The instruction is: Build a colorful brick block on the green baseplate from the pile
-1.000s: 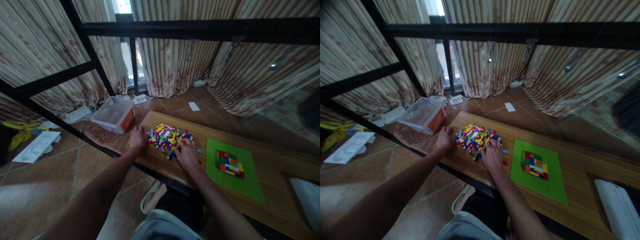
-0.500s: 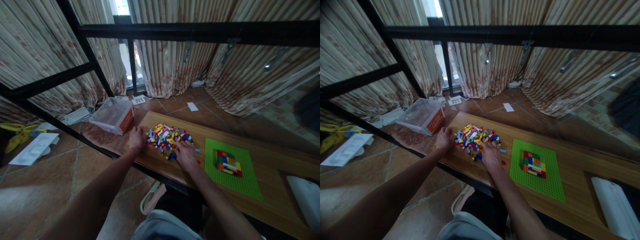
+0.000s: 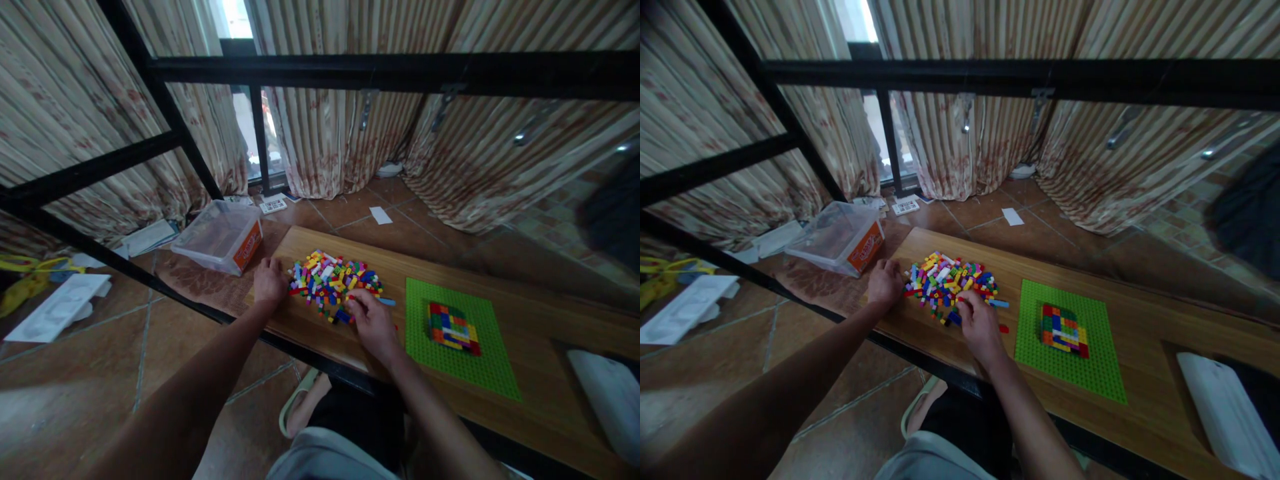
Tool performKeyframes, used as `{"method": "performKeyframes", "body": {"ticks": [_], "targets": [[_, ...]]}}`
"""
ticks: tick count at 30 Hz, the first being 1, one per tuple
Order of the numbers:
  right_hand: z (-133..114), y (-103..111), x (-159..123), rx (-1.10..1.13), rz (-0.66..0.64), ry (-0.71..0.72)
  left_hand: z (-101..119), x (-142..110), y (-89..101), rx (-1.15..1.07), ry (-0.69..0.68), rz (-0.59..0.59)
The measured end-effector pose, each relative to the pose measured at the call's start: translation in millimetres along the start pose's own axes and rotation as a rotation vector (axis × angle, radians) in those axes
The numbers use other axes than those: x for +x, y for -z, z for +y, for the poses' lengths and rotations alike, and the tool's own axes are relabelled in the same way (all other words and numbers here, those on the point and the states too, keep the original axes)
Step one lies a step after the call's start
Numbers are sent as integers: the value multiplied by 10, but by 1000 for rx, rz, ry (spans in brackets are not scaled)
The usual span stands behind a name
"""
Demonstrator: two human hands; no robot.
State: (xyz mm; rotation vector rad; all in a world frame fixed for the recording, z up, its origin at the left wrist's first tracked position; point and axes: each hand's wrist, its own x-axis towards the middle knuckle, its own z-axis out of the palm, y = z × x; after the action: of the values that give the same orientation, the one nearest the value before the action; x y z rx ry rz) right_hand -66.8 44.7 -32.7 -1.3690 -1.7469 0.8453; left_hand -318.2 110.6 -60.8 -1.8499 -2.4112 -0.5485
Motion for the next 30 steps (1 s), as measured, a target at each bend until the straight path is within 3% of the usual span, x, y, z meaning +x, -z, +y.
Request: {"method": "performKeyframes", "body": {"ticks": [5, 13, 18, 30], "targets": [[65, -52, -30, 189, 52, -75, -11, 1, -9, 2, 1, -7], [56, -61, -57, 280, 150, -141, -10, 2, -8, 3, -3, -15], [8, -26, -94, 341, 144, -147, -20, 1, -24, -8, -5, 3], [-23, 84, -144, 191, 127, -154, -29, -10, -35, -22, -9, 0]]}}
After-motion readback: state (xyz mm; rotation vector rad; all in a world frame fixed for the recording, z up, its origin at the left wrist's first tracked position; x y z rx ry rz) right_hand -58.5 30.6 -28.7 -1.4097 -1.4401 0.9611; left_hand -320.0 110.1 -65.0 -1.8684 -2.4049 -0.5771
